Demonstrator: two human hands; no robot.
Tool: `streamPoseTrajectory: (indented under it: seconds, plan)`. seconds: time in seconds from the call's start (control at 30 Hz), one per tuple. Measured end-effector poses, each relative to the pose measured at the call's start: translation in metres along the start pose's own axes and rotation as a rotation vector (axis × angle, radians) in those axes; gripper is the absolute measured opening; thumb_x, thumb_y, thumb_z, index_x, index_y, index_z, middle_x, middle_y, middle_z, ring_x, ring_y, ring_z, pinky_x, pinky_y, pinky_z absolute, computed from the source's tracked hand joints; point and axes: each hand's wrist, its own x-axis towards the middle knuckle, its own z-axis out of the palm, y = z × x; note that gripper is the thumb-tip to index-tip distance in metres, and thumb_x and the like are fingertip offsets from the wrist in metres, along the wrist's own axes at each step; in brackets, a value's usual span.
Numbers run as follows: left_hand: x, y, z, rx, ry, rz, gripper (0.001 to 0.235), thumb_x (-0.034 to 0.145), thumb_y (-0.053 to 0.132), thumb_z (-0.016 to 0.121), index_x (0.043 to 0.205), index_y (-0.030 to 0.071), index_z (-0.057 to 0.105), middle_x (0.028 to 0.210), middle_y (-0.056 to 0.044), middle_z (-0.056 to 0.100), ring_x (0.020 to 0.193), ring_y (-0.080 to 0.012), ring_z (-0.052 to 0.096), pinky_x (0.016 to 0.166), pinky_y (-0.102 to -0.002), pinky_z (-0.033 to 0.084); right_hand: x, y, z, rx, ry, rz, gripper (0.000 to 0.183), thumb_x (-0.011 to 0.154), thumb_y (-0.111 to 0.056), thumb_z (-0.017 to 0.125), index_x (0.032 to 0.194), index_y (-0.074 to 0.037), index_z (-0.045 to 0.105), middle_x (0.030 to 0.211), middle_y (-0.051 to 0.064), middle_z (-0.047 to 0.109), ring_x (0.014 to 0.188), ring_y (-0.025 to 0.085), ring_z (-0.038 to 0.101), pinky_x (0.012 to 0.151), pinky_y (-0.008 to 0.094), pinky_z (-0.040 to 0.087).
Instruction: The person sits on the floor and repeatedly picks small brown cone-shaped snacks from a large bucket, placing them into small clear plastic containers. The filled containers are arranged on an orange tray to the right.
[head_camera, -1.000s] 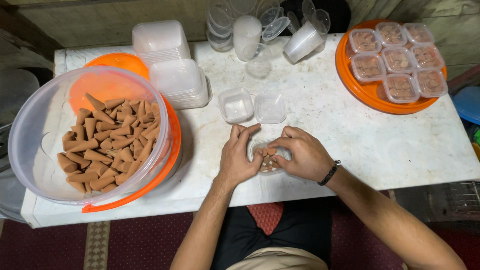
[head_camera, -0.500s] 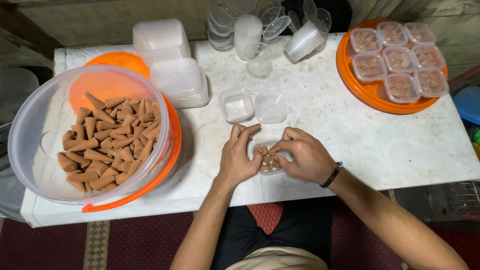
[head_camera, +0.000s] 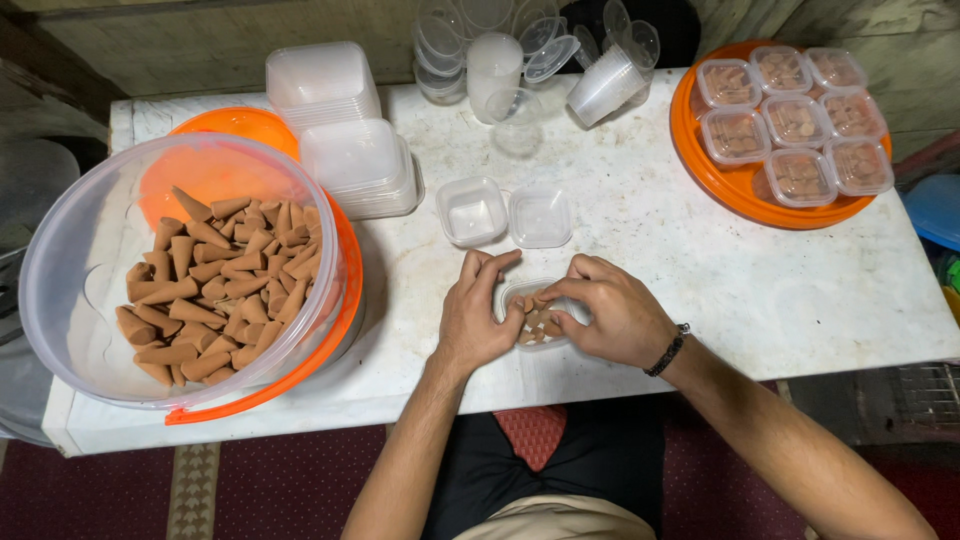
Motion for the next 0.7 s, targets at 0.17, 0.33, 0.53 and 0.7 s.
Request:
streamPoseTrajectory:
  seconds: [0.17,0.33,0.53,0.7]
  plan:
    - [-0.0001,-0.0016,0.0011,0.006,-0.004,-0.011,0.057,0.078,0.012,0.068,0.134,0.009,0.062,0.1,-0.008,0.047,0.096,-0.0338,0.063,0.083,-0.048,0.055,-0.0013,0.0001,-0.003,0.0,-0.001,0.017,0.023,0.084,-0.01,0.072,0.106,-0.006,0.077,0.078,0.003,0.049,0.074,0.022,0.056,0.071,0.035,0.049]
    - [-0.0001,-0.0018,0.0005,0.005,0.002,-0.009,0.056,0.078,0.012,0.068,0.134,0.009,0.062,0.099,-0.008,0.047,0.095,-0.0364,0.063,0.082,-0.05,0.054,-0.0022,0.0055,0.0022,-0.021,-0.013,0.021,0.023,0.085,-0.012,0.071,0.106,-0.006,0.077,0.078,0.003,0.049,0.075,0.022,0.057,0.071,0.035,0.049]
    - [-0.0003,-0.006,0.0037,0.003,0.01,-0.014,0.054,0.079,0.012,0.068,0.133,0.009,0.063,0.099,-0.007,0.048,0.095,-0.0342,0.064,0.082,-0.048,0.055,-0.0022,0.0062,0.0018,-0.021,-0.004,0.02,0.023,0.085,-0.013,0.072,0.106,-0.007,0.076,0.079,0.002,0.05,0.075,0.021,0.057,0.071,0.034,0.049]
    - [0.0001,-0.0022,0.0007,-0.006,0.014,-0.003,0.054,0.079,0.012,0.067,0.132,0.008,0.063,0.098,-0.008,0.048,0.093,-0.0344,0.064,0.081,-0.048,0.055,-0.0019,0.0071,0.0034,-0.014,-0.012,0.014,0.023,0.085,-0.013,0.072,0.107,-0.006,0.076,0.08,0.003,0.05,0.076,0.022,0.057,0.072,0.035,0.049]
